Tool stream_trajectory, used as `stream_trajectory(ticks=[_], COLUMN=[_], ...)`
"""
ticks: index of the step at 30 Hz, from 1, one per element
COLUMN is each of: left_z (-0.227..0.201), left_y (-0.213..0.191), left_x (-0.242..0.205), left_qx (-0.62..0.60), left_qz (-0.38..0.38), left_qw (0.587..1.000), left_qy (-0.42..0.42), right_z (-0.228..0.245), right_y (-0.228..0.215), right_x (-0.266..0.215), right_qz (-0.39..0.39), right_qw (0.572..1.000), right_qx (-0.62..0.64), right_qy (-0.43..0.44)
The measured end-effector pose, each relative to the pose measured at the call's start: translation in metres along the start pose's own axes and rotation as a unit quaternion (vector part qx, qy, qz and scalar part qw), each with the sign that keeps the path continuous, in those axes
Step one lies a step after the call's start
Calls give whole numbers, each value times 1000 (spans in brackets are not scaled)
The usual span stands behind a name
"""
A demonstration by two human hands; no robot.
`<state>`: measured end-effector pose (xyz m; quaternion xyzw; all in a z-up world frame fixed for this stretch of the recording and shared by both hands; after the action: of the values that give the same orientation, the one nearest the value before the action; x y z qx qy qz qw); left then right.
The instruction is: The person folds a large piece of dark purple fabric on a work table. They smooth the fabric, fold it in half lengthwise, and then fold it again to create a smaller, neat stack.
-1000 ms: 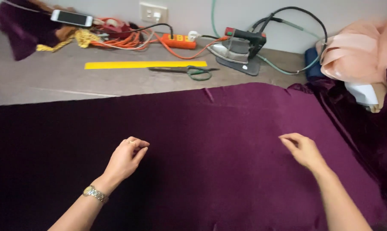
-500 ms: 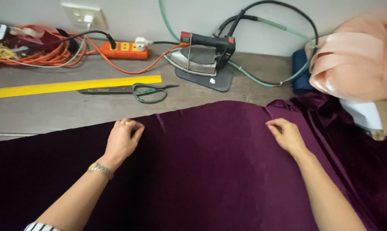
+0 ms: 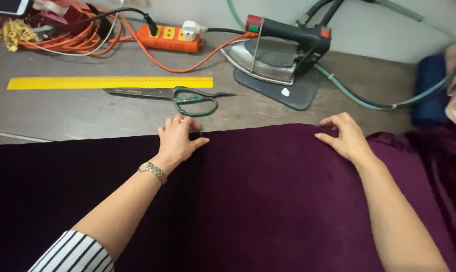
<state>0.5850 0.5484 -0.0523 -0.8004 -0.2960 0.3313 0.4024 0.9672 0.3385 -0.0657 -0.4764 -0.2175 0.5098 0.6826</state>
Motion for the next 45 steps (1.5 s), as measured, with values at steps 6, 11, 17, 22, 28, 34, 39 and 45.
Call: stream_trajectory(ticks=[6, 11, 17, 22, 28, 34, 39, 45], left_z=[7, 0, -5, -6, -5, -4, 1, 17], left_y=[14, 15, 14, 19, 22, 17, 16, 19], left_x=[6, -3, -10, -10, 1, 1, 9, 25], left_qx=[35, 27, 86, 105, 115, 89, 59, -8], left_qz=[27, -42, -39, -38, -18, -3, 24, -14], left_qw=[998, 988, 988, 987, 989, 992, 993, 988], left_qy=[42, 148, 125, 116, 91, 89, 97, 156], right_z=[-4, -13, -14, -9, 8, -7, -17, -39], right_y=[-2, 5, 9, 11, 5, 7, 6, 5], right_x=[3, 5, -5, -10, -18, -16, -14, -8], right_qz=[38, 57, -10, -22, 9, -12, -13, -27], right_qw=[998, 996, 1000, 999, 999, 1000, 999, 999], right_qx=[41, 72, -15, -30, 37, 5, 7, 1], right_qy=[32, 22, -13, -23, 18, -19, -33, -45])
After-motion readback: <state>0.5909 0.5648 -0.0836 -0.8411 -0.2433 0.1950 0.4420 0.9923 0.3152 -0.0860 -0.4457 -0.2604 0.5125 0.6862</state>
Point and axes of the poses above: each hand's wrist, its own x-axis towards the middle knuckle, its own y-axis out of the palm, z = x × y, the point moved 4 cm from there along x, towards the middle knuckle, and after that the axes turned 10 degrees about z, right-handed, at the moved point
